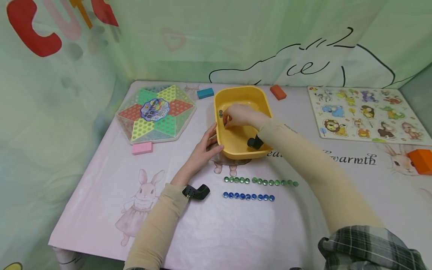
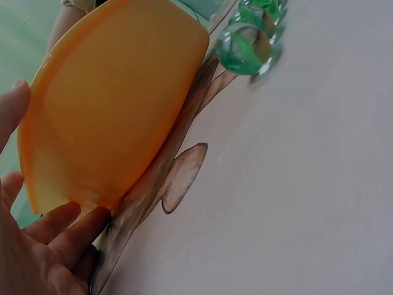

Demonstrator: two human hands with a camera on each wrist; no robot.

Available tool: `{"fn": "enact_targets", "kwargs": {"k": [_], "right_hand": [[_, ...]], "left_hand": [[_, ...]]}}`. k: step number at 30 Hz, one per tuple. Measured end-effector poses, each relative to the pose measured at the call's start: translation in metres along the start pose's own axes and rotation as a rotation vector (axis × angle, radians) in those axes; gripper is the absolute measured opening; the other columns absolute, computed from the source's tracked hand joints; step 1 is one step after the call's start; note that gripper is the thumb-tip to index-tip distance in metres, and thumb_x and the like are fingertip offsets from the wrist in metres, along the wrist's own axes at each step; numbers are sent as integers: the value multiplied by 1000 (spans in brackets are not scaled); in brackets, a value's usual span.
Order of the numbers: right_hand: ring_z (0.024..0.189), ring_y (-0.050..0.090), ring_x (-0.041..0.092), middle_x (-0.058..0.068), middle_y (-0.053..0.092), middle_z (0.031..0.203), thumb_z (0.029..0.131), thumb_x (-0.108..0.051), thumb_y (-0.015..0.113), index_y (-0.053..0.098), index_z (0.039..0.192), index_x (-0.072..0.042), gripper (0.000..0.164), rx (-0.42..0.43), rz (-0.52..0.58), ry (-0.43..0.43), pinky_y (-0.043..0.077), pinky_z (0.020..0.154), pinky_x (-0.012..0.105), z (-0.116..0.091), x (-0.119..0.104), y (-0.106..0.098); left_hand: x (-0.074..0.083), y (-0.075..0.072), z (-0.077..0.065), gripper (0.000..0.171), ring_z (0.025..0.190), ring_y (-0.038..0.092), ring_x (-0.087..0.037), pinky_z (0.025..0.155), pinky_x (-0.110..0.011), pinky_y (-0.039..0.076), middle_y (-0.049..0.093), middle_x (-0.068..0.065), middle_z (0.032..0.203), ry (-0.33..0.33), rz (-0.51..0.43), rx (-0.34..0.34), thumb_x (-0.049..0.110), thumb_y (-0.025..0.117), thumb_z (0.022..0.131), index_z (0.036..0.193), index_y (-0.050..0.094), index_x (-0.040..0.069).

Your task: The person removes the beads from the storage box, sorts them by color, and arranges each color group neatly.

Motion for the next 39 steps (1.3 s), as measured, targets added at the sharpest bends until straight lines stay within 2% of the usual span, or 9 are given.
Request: {"fn": "enact_targets", "kwargs": {"k": [4,8,15,21,26,30,36,37,39], "right_hand": [[79,51,20,5,62,86,85,-20,67,69,94,-9,14,-11,-4,13,42,73,29,-2,3,1],[79,51,20,4,61,84,84,-21,69,68,91,-10,14,-26,-3,20,41,72,28,-7,2,-1],[78,51,20,4,62,84,84,-22,69,67,92,-11,14,-7,-23,-59,43,71,29,-26,-17,-18],[79,51,19,2,61,84,85,-25,67,66,97,-14,16,35,-6,-84,43,72,29,-51,-34,-34],[75,49,18,0,60,79,85,-27,67,65,96,-15,16,83,0,-116,40,69,28,-73,-44,-40],[72,50,16,-2,59,76,84,-27,68,66,95,-15,16,110,20,-144,41,67,27,-92,-48,-38],[68,49,13,-6,58,74,83,-28,68,67,96,-17,16,119,42,-150,42,65,26,-120,-44,-27],[67,49,12,-6,58,73,83,-27,69,67,96,-17,16,122,49,-147,42,64,26,-125,-42,-25],[65,48,12,-6,57,72,83,-26,69,67,96,-17,15,129,65,-145,42,62,26,-134,-39,-22]], "left_hand": [[-1,0,0,72,132,38,-20,109,-41,30,27,1,151,-10,4,0,32,56,92,145,11,43],[-2,1,0,72,132,38,-21,109,-42,30,26,0,151,-15,3,-2,31,56,92,146,10,41],[0,1,-2,71,133,37,-20,110,-41,29,26,1,151,-36,-12,3,32,56,92,146,11,41],[1,2,-3,70,132,38,-20,109,-42,29,26,1,150,-31,-12,2,31,56,92,145,11,45],[2,2,-4,70,132,38,-19,109,-43,30,26,1,150,-30,-9,3,30,55,93,145,11,44],[4,2,-4,70,133,36,-21,109,-43,29,25,0,151,-46,-7,-2,29,54,93,147,10,40],[28,3,-13,71,135,33,-28,110,-46,26,23,-10,152,-56,-19,-21,22,53,94,150,9,25],[30,3,-13,71,135,33,-28,110,-46,25,23,-10,152,-60,-20,-21,21,53,94,150,9,24],[24,2,-11,71,135,34,-26,110,-44,26,24,-7,152,-50,-18,-14,24,54,94,149,10,28]]}}
Point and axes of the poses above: each hand's wrist, its own z-axis towards the middle knuckle, its own y-axis out of the palm, x = y × z, the point moved 8 cm from there along z, towards the middle knuckle
